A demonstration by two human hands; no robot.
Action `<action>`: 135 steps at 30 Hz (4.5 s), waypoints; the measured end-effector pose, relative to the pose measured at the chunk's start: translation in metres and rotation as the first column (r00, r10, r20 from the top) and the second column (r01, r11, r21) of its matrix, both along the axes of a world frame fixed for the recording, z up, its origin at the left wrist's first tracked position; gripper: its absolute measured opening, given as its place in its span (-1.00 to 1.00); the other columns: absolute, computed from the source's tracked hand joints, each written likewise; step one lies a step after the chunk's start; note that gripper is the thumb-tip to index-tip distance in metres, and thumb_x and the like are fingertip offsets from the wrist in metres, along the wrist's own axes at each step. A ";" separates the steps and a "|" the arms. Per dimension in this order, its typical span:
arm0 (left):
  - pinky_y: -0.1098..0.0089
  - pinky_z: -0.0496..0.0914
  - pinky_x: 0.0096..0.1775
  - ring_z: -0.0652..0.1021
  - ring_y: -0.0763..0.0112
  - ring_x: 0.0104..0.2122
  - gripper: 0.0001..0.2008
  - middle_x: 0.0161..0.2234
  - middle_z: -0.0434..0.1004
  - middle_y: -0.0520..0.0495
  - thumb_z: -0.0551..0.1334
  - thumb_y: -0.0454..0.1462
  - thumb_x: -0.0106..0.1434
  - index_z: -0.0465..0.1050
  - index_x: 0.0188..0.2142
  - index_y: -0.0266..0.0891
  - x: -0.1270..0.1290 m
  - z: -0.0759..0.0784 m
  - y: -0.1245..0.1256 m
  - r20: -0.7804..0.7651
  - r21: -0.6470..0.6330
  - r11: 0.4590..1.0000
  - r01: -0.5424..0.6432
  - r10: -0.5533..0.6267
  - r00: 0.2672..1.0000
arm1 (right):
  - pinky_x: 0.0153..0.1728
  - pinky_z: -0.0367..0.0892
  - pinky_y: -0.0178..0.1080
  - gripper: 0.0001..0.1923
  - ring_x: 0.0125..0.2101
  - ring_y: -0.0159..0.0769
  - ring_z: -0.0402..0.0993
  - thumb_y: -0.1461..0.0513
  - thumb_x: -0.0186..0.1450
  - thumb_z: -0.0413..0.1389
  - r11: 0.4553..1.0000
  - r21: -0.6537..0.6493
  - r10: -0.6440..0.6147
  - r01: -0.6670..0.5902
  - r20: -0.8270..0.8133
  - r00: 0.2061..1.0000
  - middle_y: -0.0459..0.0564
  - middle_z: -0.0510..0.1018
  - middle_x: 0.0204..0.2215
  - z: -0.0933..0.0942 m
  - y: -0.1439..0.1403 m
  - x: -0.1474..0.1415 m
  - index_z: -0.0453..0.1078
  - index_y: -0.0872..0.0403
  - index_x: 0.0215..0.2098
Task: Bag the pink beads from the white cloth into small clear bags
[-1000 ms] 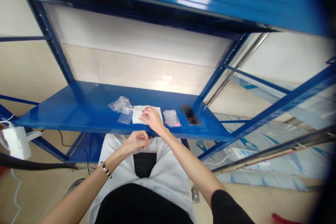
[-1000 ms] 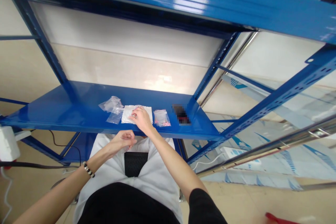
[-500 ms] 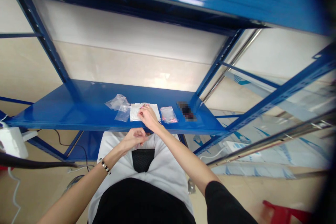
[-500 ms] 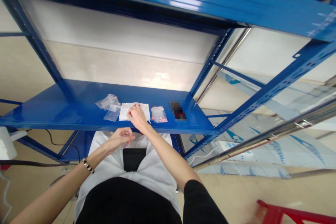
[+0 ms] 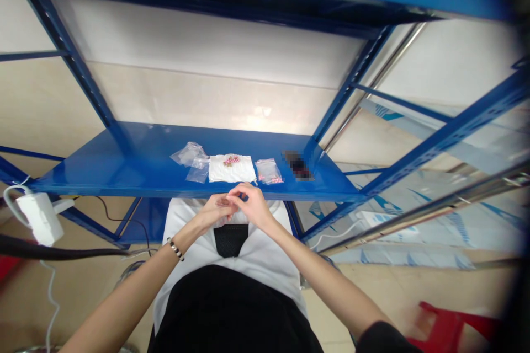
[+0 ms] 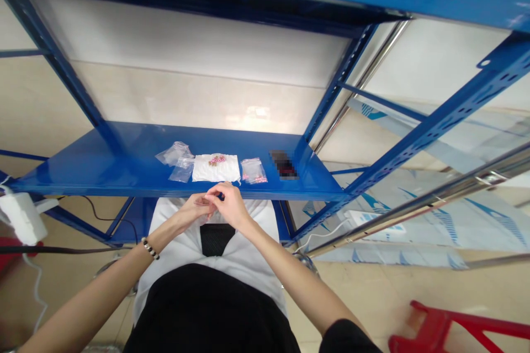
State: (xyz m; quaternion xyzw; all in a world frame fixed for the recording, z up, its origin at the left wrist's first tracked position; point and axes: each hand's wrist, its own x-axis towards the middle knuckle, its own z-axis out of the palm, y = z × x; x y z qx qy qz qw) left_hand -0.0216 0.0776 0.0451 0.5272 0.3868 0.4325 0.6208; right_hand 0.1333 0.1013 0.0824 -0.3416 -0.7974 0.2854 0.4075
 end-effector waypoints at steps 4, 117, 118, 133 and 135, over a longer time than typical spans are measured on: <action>0.50 0.24 -0.52 0.37 0.55 -0.62 -0.86 -0.61 0.39 0.07 0.33 -0.31 0.06 0.45 -0.37 -0.33 0.006 -0.004 -0.007 0.037 -0.027 0.999 0.029 -0.028 0.999 | -0.18 0.27 -0.19 -0.88 -0.27 -0.25 0.41 0.19 0.32 0.15 0.999 -0.035 0.016 -0.018 -0.060 0.998 -0.03 0.58 -0.35 -0.013 -0.017 0.011 0.53 0.02 -0.30; 0.44 0.35 -0.33 0.48 0.45 -0.48 -0.78 -0.48 0.53 -0.04 0.30 -0.16 0.22 0.48 -0.39 -0.32 0.000 0.013 -0.001 -0.025 0.208 0.968 -0.138 0.147 0.989 | -0.36 0.24 -0.30 -0.74 -0.46 -0.34 0.36 0.10 0.24 0.20 0.854 -0.502 -0.073 -0.137 -0.376 0.924 -0.07 0.48 -0.55 -0.022 -0.008 0.037 0.51 0.10 -0.50; 0.43 0.36 -0.33 0.49 0.44 -0.47 -0.78 -0.47 0.54 -0.05 0.32 -0.17 0.20 0.50 -0.38 -0.32 0.001 0.012 -0.001 -0.030 0.200 0.972 -0.126 0.135 0.990 | -0.36 0.24 -0.30 -0.74 -0.46 -0.34 0.36 0.10 0.24 0.19 0.856 -0.497 -0.062 -0.142 -0.370 0.927 -0.07 0.48 -0.55 -0.023 -0.008 0.036 0.50 0.10 -0.51; 0.42 0.35 -0.32 0.51 0.39 -0.43 -0.73 -0.45 0.58 -0.09 0.29 -0.11 0.23 0.58 -0.34 -0.31 0.002 0.008 0.002 -0.046 0.198 0.968 -0.156 0.168 0.985 | -0.37 0.16 -0.29 -0.67 -0.47 -0.34 0.32 0.08 0.25 0.18 0.876 -0.458 -0.003 -0.150 -0.316 0.949 -0.08 0.46 -0.56 -0.016 -0.006 0.043 0.49 0.11 -0.57; 0.40 0.35 -0.29 0.52 0.37 -0.42 -0.71 -0.47 0.59 -0.09 0.26 -0.11 0.25 0.60 -0.34 -0.31 0.002 0.006 0.004 -0.056 0.212 0.964 -0.157 0.173 0.983 | -0.37 0.15 -0.29 -0.66 -0.47 -0.34 0.31 0.08 0.25 0.19 0.881 -0.456 -0.024 -0.127 -0.310 0.950 -0.08 0.45 -0.57 -0.016 -0.004 0.044 0.47 0.11 -0.59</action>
